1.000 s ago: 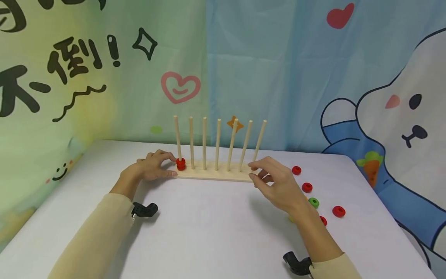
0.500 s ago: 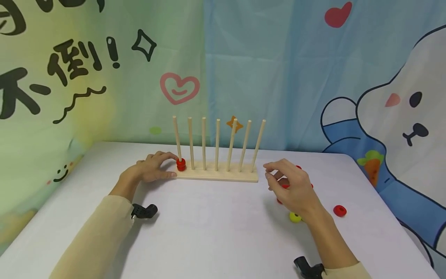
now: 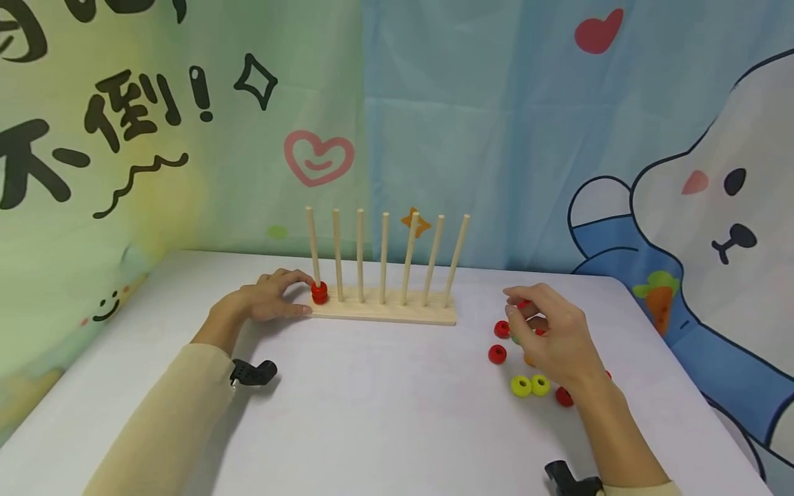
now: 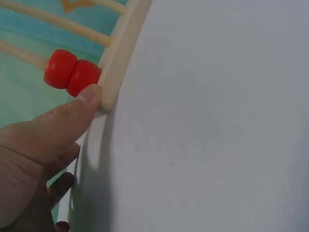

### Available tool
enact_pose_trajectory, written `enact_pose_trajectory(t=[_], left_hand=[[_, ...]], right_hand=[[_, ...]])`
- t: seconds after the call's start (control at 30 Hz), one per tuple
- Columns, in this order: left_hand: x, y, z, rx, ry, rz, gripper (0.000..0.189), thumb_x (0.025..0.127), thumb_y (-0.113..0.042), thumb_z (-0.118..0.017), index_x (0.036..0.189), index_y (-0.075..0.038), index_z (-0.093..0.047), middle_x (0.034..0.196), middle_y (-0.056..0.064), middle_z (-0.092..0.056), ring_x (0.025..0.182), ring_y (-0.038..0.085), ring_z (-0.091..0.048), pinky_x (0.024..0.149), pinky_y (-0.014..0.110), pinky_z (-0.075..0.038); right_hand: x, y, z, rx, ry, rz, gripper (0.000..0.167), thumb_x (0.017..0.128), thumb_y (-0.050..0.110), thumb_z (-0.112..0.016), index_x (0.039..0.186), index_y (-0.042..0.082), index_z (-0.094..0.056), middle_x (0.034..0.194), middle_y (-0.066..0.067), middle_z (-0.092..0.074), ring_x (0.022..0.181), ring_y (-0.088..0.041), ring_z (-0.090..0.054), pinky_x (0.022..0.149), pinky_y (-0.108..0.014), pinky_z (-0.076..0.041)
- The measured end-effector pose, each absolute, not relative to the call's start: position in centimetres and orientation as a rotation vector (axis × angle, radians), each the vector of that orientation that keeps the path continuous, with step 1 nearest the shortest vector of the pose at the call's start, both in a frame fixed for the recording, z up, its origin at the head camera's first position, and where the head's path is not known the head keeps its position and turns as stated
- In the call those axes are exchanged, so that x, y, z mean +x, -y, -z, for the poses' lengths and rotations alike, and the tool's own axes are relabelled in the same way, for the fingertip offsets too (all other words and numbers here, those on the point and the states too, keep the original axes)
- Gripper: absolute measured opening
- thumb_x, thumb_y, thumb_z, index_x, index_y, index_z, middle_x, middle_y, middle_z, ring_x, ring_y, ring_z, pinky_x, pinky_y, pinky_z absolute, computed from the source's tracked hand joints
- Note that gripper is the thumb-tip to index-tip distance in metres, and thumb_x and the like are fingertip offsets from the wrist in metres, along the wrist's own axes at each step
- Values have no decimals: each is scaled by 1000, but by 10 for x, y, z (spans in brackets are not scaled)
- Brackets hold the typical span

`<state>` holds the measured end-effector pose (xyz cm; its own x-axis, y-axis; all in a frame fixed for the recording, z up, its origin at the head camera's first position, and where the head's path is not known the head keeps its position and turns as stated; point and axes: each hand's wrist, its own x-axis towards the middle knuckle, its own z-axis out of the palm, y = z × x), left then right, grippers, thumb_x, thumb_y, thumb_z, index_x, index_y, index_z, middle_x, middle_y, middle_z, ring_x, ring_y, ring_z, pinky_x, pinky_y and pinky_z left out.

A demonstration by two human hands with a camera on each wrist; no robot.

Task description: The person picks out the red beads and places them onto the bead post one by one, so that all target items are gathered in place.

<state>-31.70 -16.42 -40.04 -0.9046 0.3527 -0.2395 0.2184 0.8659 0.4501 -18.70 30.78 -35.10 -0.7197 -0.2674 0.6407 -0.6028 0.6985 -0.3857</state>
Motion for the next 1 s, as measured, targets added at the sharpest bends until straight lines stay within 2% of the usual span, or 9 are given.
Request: enact_pose_trajectory(t=[0.23,0.4,0.57,0.87,1.0], left_hand=[[-317,167,402,426,-2715,-601,62,82,-63,-68,136,-42,-45,152,8,-33,137,40,-29,99,74,-24],[-317,165,401,433,-2714,-590,60,83,-62,-68,135,-43,-45,152,7,-34,136,39,-30,98,73,-26],[-317,163,400,442,-2708,-585,59,83,-61,-68,135,-44,-45,152,7,-33,136,39,-31,98,71,-28],[-317,164,399,428,-2707,-610,60,82,-59,-71,134,-44,-45,152,7,-33,136,39,-30,99,71,-28],[-318,164,398,417,-2712,-608,61,82,-59,-71,135,-43,-45,152,7,-33,137,40,-30,99,71,-28]], right_hand=[[-183,-322,352,611,2405,-737,40,81,-12,-71,116,5,-66,101,-1,-65,81,5,-60,78,-6,-46],[-176,-339,352,575,2444,-669,48,78,-13,-75,120,9,-65,105,-2,-65,84,12,-56,80,-3,-42],[-170,-354,351,562,2471,-624,55,75,-13,-77,123,11,-65,107,-2,-65,87,14,-53,82,0,-39],[-164,-371,358,503,2532,-577,53,76,-9,-78,123,10,-65,105,1,-64,87,19,-50,77,1,-39],[-162,-380,364,486,2556,-576,53,75,-8,-80,123,9,-65,105,-3,-65,89,17,-49,77,1,-38]])
